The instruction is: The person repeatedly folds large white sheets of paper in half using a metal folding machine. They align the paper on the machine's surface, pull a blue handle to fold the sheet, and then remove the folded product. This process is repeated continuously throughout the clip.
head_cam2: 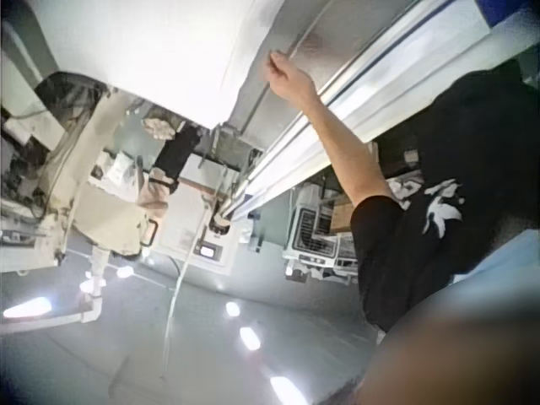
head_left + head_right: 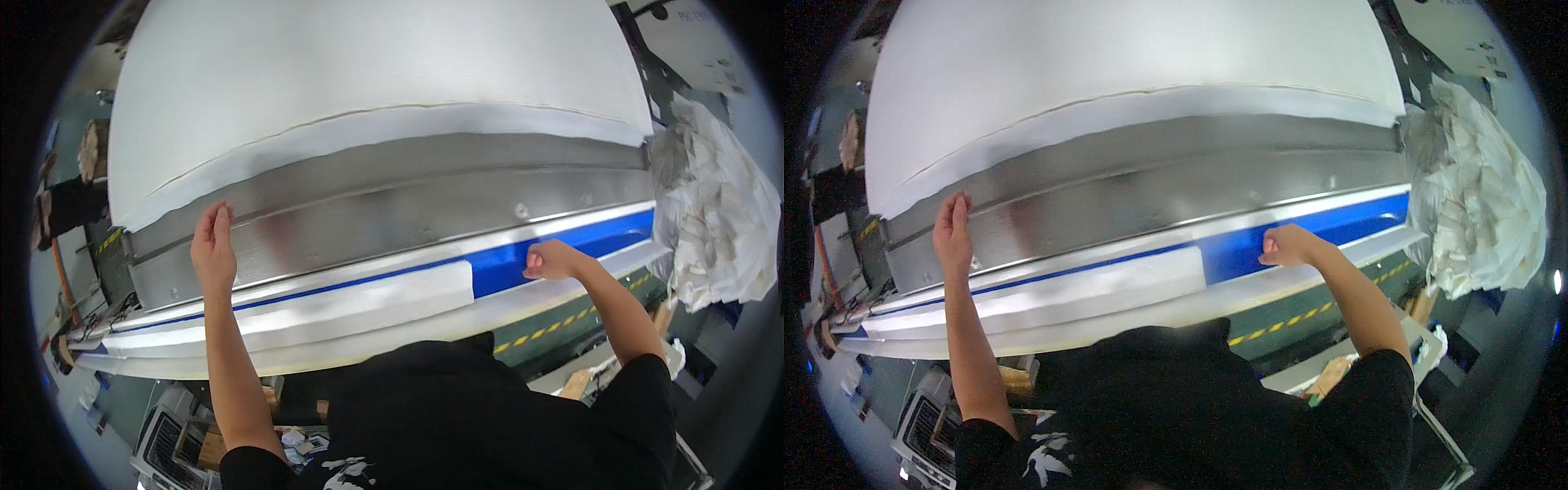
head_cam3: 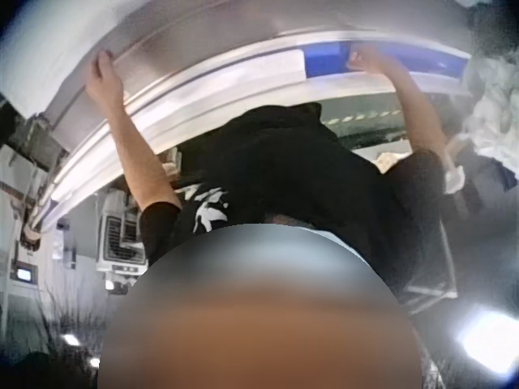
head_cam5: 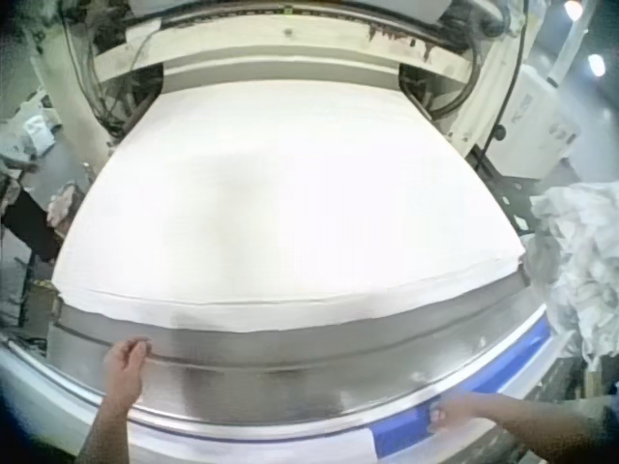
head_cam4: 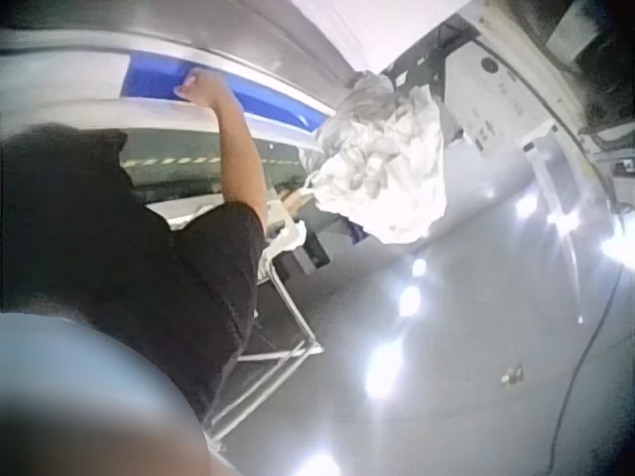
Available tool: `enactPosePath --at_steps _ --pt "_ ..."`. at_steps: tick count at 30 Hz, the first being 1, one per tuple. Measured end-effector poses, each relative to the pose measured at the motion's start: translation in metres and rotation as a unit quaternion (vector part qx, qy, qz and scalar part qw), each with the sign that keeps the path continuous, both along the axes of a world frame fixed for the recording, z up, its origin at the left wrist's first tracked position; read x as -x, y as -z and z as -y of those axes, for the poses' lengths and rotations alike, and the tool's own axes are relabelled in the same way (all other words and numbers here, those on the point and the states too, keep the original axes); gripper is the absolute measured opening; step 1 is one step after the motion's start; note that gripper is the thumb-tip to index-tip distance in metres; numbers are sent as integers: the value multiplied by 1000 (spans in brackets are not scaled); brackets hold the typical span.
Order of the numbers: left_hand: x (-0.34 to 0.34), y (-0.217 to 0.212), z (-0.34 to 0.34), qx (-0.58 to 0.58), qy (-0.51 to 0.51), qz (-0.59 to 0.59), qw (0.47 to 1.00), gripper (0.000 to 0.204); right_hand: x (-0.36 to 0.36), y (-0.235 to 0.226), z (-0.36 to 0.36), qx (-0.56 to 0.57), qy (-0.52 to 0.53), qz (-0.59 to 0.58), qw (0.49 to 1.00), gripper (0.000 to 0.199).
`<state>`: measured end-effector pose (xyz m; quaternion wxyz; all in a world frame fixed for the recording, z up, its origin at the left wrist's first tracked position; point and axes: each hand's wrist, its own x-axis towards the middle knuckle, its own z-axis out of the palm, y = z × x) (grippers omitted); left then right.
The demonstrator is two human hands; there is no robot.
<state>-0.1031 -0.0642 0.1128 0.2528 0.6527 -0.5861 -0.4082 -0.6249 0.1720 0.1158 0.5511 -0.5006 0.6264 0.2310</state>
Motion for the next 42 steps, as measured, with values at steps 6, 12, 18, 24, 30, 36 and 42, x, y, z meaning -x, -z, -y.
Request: enactPosePath --at_steps 6,12,18,24,30,36,42 --pt "-100 42 15 266 54 400 875 34 -53 -3 51 79 -69 -46 993 39" --pt "-128 56 27 248 -14 405 880 35 -160 -11 137 192 -38 81 977 27" --pt "-127 63 22 274 -52 343 897 33 -335 -18 271 359 -147 147 910 18" --pt "-129 59 29 266 -53 315 909 36 -500 -18 397 505 -138 231 820 17" --pt "-134 58 33 250 -55 308 916 38 -587 3 472 492 -97 261 825 18" --pt "-138 60 31 233 -54 300 923 38 -601 8 479 504 -113 213 829 17" --pt "-144 54 39 245 -60 266 930 40 -599 15 478 548 -115 178 809 16"
